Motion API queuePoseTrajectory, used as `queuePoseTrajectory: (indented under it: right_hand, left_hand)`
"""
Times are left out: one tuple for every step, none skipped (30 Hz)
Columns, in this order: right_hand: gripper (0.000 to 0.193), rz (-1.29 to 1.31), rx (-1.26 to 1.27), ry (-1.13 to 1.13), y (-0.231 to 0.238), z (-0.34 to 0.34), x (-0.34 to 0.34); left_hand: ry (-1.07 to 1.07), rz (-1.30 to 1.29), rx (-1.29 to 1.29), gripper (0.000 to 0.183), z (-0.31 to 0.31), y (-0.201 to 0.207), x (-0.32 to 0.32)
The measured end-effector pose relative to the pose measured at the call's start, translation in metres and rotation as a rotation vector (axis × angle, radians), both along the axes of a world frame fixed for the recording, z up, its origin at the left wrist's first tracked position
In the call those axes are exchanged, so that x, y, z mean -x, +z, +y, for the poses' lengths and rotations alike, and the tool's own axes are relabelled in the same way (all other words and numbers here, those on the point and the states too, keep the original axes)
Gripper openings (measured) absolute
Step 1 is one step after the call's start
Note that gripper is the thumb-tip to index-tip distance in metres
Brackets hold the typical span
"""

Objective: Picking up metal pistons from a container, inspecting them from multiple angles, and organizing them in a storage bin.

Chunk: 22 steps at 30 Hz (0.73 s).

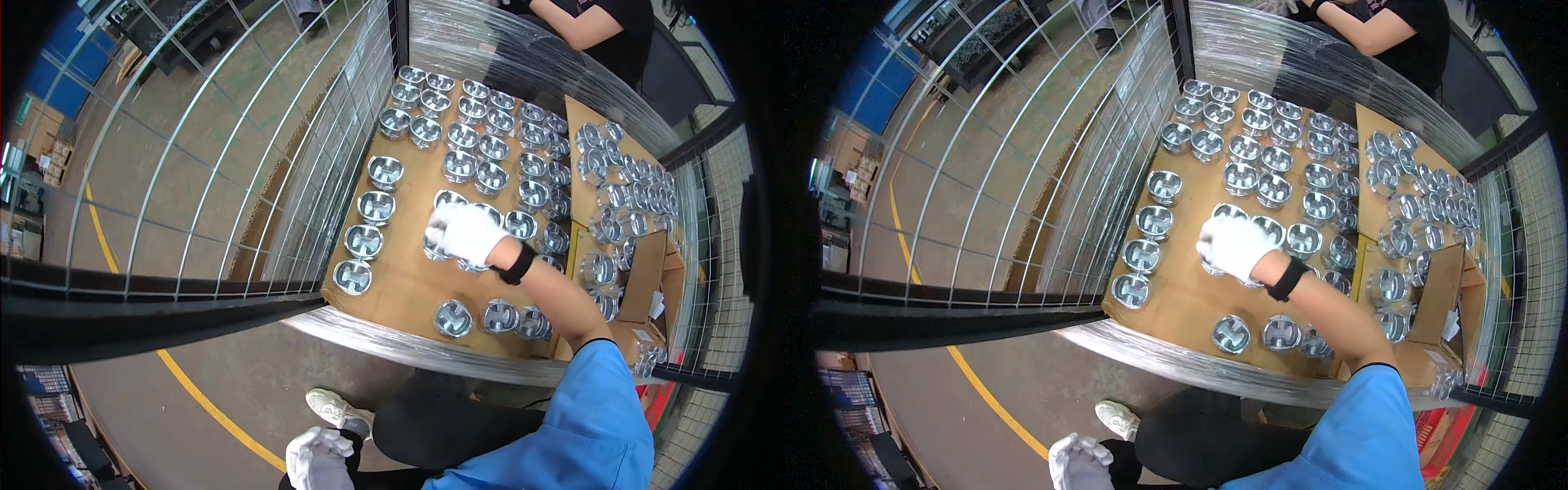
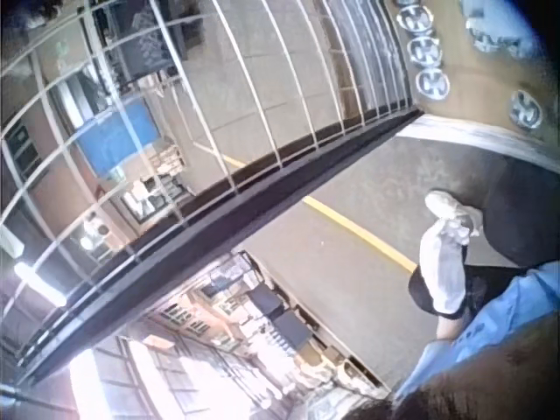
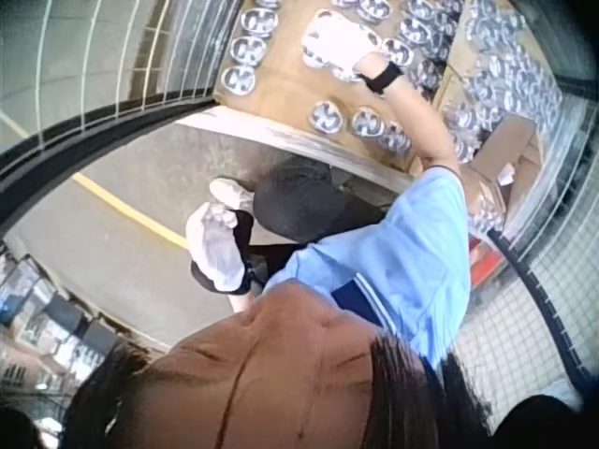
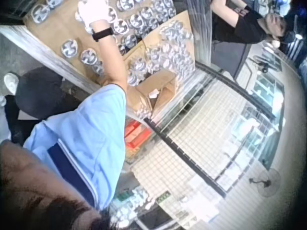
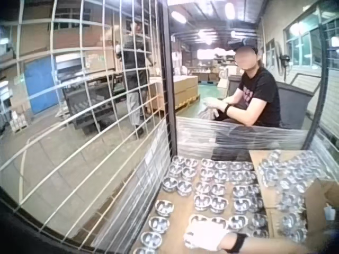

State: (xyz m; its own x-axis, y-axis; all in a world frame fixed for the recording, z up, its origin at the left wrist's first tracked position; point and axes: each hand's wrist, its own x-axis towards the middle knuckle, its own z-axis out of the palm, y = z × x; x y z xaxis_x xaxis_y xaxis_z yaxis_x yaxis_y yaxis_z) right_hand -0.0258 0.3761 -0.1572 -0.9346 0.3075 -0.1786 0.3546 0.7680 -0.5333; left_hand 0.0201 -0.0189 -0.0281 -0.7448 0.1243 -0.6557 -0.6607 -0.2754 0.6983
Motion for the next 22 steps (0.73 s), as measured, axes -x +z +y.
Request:
queuePoseTrajectory:
  right_hand:
    - [0.021,0.042,-0.01,0.108,-0.011,-0.013,-0.002]
    - [0.021,0.08,-0.03,0.207,-0.024,-0.025,-0.006]
    - [0.022,0.001,0.165,0.293,-0.035,-0.034,-0.009]
    - [0.023,-0.08,0.361,0.384,-0.05,-0.047,-0.011]
    - [0.023,-0.038,0.193,0.33,-0.066,-0.067,-0.013]
    - [0.024,0.002,0.024,0.272,-0.08,-0.087,-0.019]
    - [0.025,0.136,-0.194,0.426,-0.094,-0.107,-0.032]
    - [0.026,0.273,-0.409,0.575,-0.077,-0.123,-0.033]
    - [0.027,-0.302,0.193,0.597,-0.059,-0.121,-0.029]
    - [0.027,-0.303,0.191,0.587,-0.056,-0.108,-0.028]
    - [0.026,-0.002,0.297,0.505,-0.055,-0.093,-0.031]
    - [0.026,0.298,0.395,0.412,-0.054,-0.078,-0.034]
    - [0.023,0.353,0.323,0.231,-0.043,-0.062,-0.032]
    - [0.021,0.406,0.251,0.053,-0.029,-0.048,-0.029]
    - [0.02,0.264,0.111,-0.016,-0.007,-0.039,-0.031]
    - [0.019,0.12,-0.031,-0.089,0.011,-0.03,-0.035]
    - [0.025,-0.021,-0.14,0.067,0.015,-0.02,-0.043]
    - [0.025,-0.021,-0.145,0.063,0.013,-0.02,-0.05]
    - [0.032,-0.134,-0.135,0.042,0.007,-0.025,-0.059]
    - [0.039,-0.246,-0.125,0.021,0.004,-0.032,-0.067]
    - [0.052,-0.32,-0.131,0.03,0.007,-0.041,-0.074]
    - [0.054,-0.394,-0.245,0.067,0.012,-0.054,-0.078]
  left_hand:
    - [0.004,0.102,0.03,0.019,0.011,0.009,-0.003]
    - [0.001,0.202,0.05,0.023,0.015,0.015,-0.006]
    - [-0.326,0.487,0.41,0.032,-0.006,-0.013,-0.016]
    - [-0.325,0.497,0.405,0.032,-0.007,-0.009,-0.014]
    - [-0.273,0.389,0.225,0.034,-0.004,-0.003,-0.011]
    - [-0.221,0.278,0.042,0.036,0.0,0.004,-0.01]
    - [-0.251,0.3,0.067,0.039,0.005,0.011,-0.012]
    - [-0.247,0.305,0.067,0.039,0.002,0.008,-0.013]
    - [-0.235,0.337,0.052,0.04,-0.001,0.001,-0.014]
    - [-0.236,0.364,0.032,0.041,-0.003,-0.001,-0.015]
    - [-0.274,0.383,0.064,0.044,0.0,0.005,-0.014]
    - [-0.275,0.377,0.062,0.044,-0.002,0.004,-0.017]
    - [-0.241,0.377,0.058,0.046,-0.004,0.002,-0.018]
    - [-0.204,0.377,0.055,0.047,-0.005,0.0,-0.019]
    - [-0.265,0.397,0.072,0.049,-0.007,0.005,-0.017]
    - [-0.27,0.397,0.065,0.049,-0.005,0.008,-0.017]
    - [-0.274,0.404,0.099,0.049,-0.004,0.01,-0.018]
    - [-0.277,0.413,0.133,0.05,-0.003,0.012,-0.019]
    - [-0.279,0.416,0.128,0.05,-0.006,0.005,-0.018]
    - [-0.25,0.441,-0.028,0.046,-0.011,-0.009,-0.013]
    - [-0.218,0.465,-0.182,0.042,-0.016,-0.014,-0.011]
    - [-0.311,0.387,-0.032,0.066,-0.018,-0.011,-0.009]
